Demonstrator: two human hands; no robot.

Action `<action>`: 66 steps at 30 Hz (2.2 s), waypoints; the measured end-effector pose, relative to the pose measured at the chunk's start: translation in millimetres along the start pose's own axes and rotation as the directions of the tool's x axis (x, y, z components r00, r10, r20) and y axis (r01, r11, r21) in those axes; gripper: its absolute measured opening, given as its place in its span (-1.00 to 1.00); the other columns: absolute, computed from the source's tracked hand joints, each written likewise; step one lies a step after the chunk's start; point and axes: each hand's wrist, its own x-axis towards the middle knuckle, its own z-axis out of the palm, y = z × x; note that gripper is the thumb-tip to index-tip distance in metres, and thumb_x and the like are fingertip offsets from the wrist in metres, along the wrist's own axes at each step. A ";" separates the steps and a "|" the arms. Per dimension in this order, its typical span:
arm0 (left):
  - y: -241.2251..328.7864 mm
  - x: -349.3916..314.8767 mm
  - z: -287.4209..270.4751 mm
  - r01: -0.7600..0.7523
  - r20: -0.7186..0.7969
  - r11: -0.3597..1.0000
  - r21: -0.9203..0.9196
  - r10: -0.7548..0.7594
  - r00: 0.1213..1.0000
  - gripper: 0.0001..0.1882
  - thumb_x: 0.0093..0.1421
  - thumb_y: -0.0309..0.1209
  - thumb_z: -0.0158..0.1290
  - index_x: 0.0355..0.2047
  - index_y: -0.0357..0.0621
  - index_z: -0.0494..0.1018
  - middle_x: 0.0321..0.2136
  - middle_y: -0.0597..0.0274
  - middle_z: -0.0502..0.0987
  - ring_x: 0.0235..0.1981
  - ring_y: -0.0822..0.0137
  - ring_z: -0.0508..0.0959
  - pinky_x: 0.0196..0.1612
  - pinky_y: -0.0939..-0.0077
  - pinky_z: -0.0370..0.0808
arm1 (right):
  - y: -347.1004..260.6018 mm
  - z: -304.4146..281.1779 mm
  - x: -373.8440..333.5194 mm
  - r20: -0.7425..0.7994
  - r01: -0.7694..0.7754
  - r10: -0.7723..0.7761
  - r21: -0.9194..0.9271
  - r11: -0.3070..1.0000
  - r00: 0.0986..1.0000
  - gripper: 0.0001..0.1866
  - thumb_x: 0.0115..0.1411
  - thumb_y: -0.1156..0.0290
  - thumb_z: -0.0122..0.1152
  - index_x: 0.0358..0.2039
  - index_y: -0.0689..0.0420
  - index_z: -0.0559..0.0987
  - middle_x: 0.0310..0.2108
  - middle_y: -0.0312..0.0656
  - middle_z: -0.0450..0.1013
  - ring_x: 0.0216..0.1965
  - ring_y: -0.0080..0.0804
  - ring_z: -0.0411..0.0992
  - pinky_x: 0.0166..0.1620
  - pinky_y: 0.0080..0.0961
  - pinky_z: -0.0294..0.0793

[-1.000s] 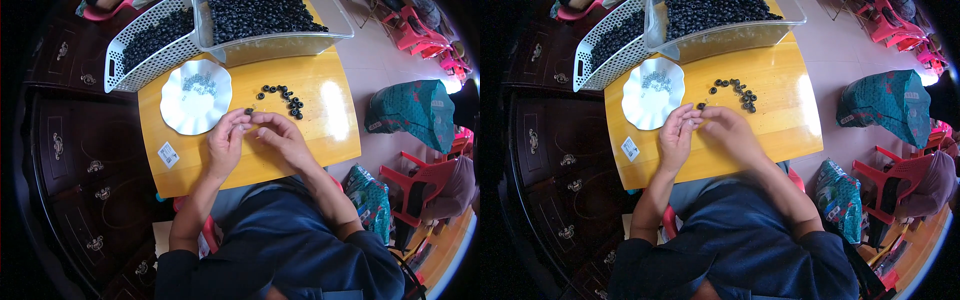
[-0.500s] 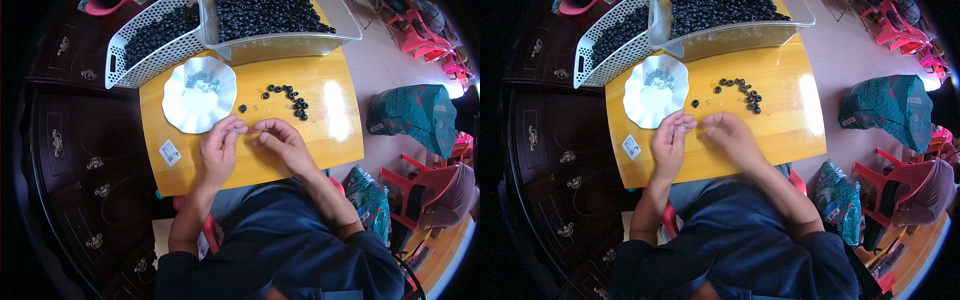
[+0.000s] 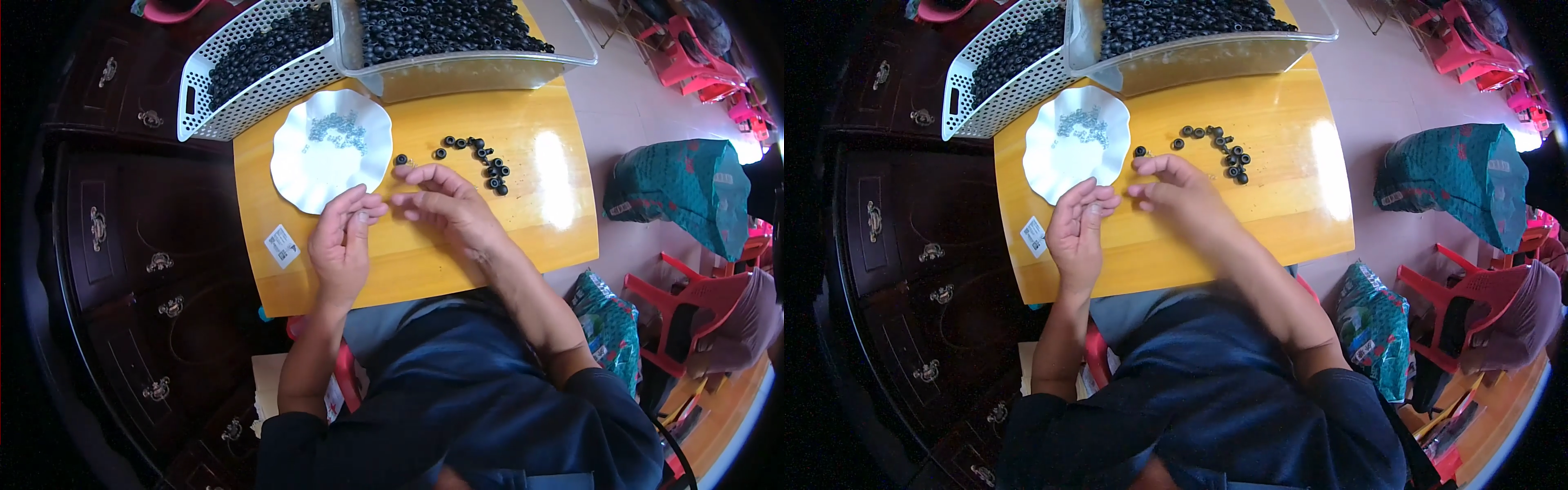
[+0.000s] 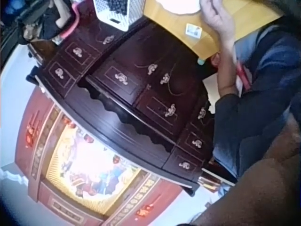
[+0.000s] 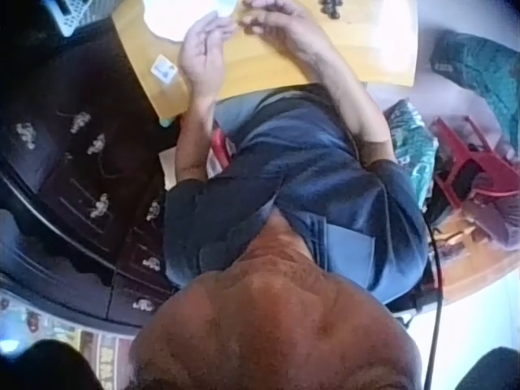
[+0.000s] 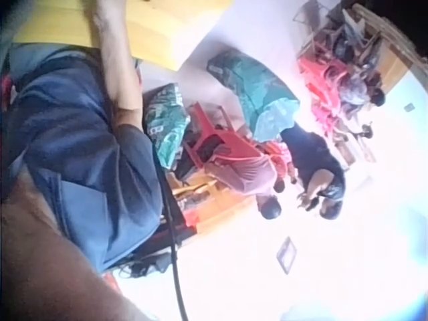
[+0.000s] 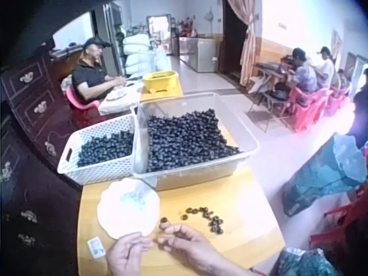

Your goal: The person picks up a small metal piece from a white plate and inserts it into a black plastic ring by hand. They then place the assembled component onto the table and repeat the process.

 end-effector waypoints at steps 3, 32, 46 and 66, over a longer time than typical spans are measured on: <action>-2.6 -4.2 -7.1 0.021 -0.002 0.999 0.031 -0.021 1.000 -0.71 0.36 -0.64 -0.08 0.08 -0.37 0.38 -0.20 0.05 0.59 -0.19 0.35 0.62 -0.07 0.49 0.56 | -13.4 -5.7 -4.4 -0.041 -0.004 0.004 0.003 1.000 0.999 -0.76 0.30 0.60 0.07 -0.03 0.18 0.47 0.16 -0.06 0.40 0.03 -0.28 0.51 0.01 -0.49 0.53; 20.9 4.8 34.3 -0.158 0.056 0.974 0.161 0.151 0.987 -0.75 0.30 -0.66 -0.05 -0.03 -0.36 0.47 -0.24 0.01 0.63 -0.19 0.22 0.66 -0.07 0.43 0.58 | 16.1 -1.7 -36.2 0.201 -0.200 0.166 0.159 0.967 0.965 -0.73 0.37 0.25 0.13 -0.03 0.12 0.50 -0.09 -0.21 0.53 -0.11 -0.49 0.51 -0.04 -0.53 0.50; 21.7 11.0 27.8 -0.302 0.327 0.921 0.245 0.215 0.920 -0.77 0.22 -0.60 0.07 -0.10 -0.31 0.52 -0.16 -0.06 0.57 -0.17 0.08 0.62 -0.11 0.36 0.56 | 17.0 -14.5 -40.1 0.175 -0.069 0.041 0.156 0.985 0.984 -0.77 0.37 0.22 0.14 -0.17 0.13 0.55 -0.31 -0.35 0.51 -0.28 -0.61 0.45 -0.16 -0.61 0.45; -10.4 48.3 88.3 -0.724 0.678 0.564 0.398 0.351 0.646 -0.88 0.09 -0.50 0.05 -0.32 -0.19 0.47 -0.22 0.16 0.52 -0.24 0.12 0.56 -0.24 0.30 0.53 | -48.7 -68.6 -75.7 -0.187 0.161 -0.648 -0.884 0.439 0.739 -0.89 0.33 0.49 0.17 -0.19 0.26 0.55 -0.37 -0.43 0.44 -0.37 -0.75 0.34 -0.26 -0.77 0.34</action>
